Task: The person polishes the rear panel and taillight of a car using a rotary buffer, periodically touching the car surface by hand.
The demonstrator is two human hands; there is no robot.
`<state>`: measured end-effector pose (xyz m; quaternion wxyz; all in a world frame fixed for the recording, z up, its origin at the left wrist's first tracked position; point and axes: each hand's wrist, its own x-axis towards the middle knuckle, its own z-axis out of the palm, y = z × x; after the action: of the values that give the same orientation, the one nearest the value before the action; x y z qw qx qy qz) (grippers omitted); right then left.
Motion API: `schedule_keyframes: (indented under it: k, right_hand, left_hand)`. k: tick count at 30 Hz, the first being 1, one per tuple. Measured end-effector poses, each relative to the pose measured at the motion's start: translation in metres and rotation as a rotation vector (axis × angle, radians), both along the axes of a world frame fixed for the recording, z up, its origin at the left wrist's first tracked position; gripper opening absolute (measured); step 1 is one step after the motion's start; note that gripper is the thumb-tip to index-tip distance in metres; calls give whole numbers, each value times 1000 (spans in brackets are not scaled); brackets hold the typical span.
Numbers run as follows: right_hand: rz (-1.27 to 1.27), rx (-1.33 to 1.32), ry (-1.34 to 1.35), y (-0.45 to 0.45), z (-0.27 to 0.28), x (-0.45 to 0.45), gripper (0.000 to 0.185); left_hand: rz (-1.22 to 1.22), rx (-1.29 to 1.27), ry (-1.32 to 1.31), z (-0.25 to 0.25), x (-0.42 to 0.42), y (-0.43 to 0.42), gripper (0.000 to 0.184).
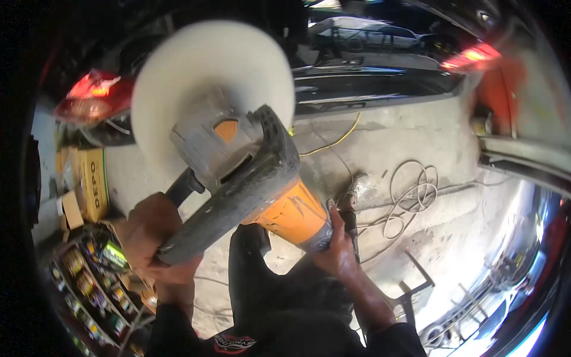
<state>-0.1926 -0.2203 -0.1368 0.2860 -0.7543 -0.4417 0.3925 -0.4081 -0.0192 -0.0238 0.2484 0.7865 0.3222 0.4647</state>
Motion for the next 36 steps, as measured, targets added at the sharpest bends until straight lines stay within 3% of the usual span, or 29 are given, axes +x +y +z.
schedule_keyframes:
  k: [4, 13, 27, 30, 36]
  right_hand:
    - [-167, -49, 68, -19, -1, -12, 107]
    - [-391, -24, 157, -33, 8, 14, 103]
    - [-522, -108, 255, -42, 9, 149, 102]
    - [-475, -24, 122, -44, 5, 176, 102]
    - [-466, 45, 166, -38, 5, 215, 101]
  left_hand:
    - [-169, -9, 158, 4, 23, 6, 24]
    - [-362, -85, 155, 12, 113, 15, 19]
    - [-413, -84, 296, 24, 284, 11, 19]
    - [-399, -113, 239, 25, 313, 12, 19]
    - [-324, -42, 253, 36, 334, 14, 18]
